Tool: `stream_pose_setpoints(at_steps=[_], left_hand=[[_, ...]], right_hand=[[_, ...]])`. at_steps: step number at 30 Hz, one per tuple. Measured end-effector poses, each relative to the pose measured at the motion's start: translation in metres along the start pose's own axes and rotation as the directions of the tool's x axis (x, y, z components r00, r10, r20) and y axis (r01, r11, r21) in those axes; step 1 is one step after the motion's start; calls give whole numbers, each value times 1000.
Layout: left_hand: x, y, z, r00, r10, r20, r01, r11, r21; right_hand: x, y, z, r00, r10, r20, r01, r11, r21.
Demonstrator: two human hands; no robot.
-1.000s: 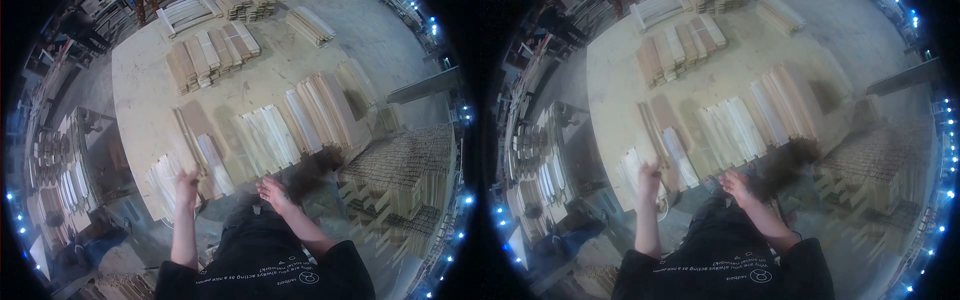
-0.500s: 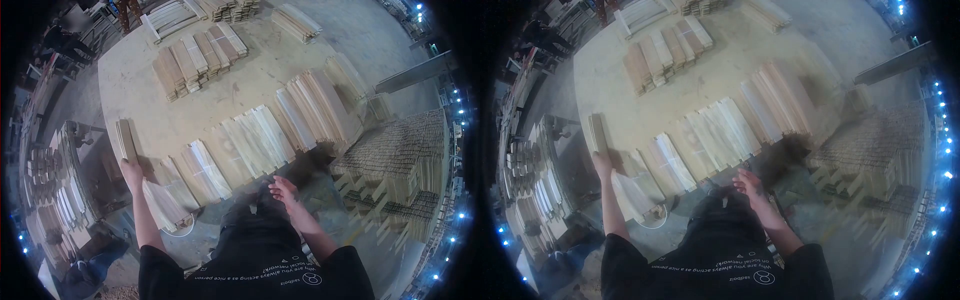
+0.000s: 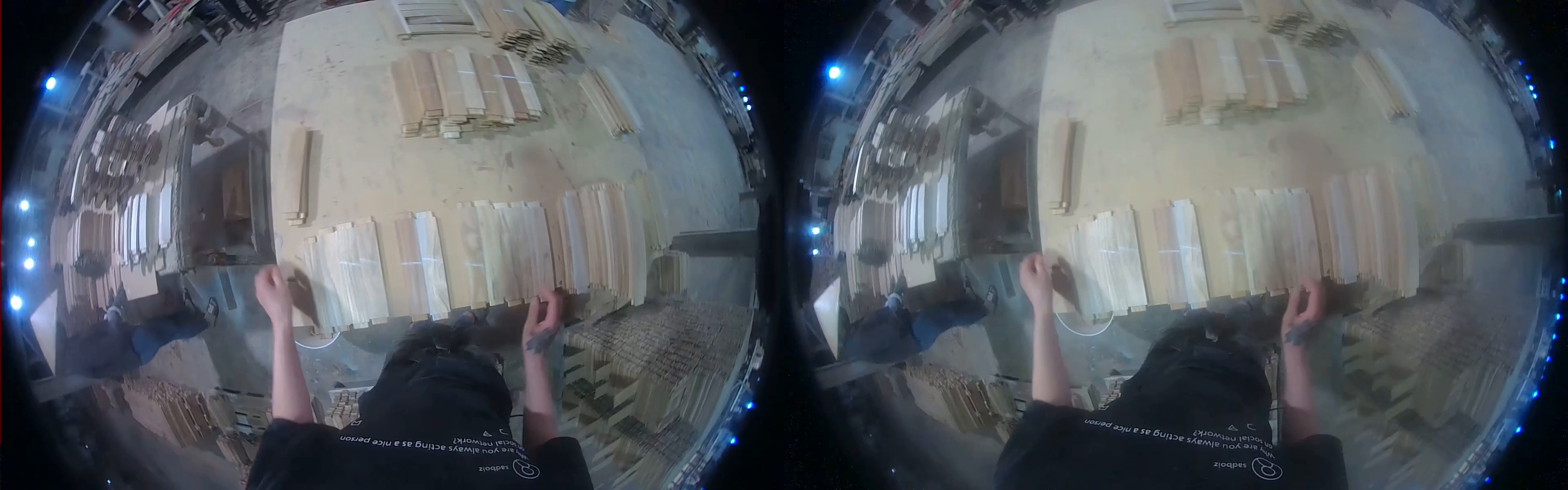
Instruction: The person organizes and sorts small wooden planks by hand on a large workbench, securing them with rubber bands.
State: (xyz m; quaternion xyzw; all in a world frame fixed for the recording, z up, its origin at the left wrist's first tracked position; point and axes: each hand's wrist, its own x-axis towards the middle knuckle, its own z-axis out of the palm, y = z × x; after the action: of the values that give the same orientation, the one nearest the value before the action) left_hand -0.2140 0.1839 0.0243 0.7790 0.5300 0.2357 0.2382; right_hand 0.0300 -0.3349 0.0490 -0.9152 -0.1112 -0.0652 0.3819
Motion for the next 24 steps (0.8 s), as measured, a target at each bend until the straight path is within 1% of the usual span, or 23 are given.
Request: stream_pose_setpoints(at_steps=[2,4,5,8,11,12,13,14,15,16,19,21,22,23,24], left_hand=[[-52,5,-7,989,-115,95,124,988,-93],[-84,18,-7,994,18,111,-2,990,-143],[-93,26,-3,963,-193,191,233,947,-220],[-107,36,7,1000,-19,17,21,995,-97],[-119,43,9,997,53,51,-51,998,-44],[-125,47,13,994,82,71,-80,996,-32],[-133,57,16,991,75,110,-65,994,-91],[-139,61,19,994,86,73,-78,991,-107],[-143,63,21,994,99,39,-93,988,-119],[-146,65,21,993,115,6,-113,985,-129],[-171,71,-2,999,-33,-28,26,975,-221],[-208,55,-7,965,-249,78,261,914,-312],[-220,49,-8,928,-345,138,372,862,-344],[-229,45,-3,860,-426,282,511,738,-441],[-237,45,2,769,-474,429,639,582,-503]], right_hand=[[36,10,1,982,-185,-37,169,951,-259],[59,27,9,986,-167,10,162,938,-305],[65,35,15,987,-160,33,162,930,-329],[79,35,20,990,-60,127,95,953,-287],[74,38,31,991,24,129,-18,999,-45],[71,32,31,986,-25,164,48,989,-138],[64,23,30,977,-67,201,114,967,-229],[58,16,27,965,-101,244,178,931,-319],[55,32,37,955,-225,191,270,928,-256],[57,37,34,962,-168,215,212,957,-198],[64,37,30,955,-25,294,35,999,-30],[65,26,22,932,46,360,-77,994,71],[65,18,18,930,48,365,-72,996,51],[64,11,14,927,51,372,-67,997,30],[62,3,12,923,52,380,-60,998,9]])
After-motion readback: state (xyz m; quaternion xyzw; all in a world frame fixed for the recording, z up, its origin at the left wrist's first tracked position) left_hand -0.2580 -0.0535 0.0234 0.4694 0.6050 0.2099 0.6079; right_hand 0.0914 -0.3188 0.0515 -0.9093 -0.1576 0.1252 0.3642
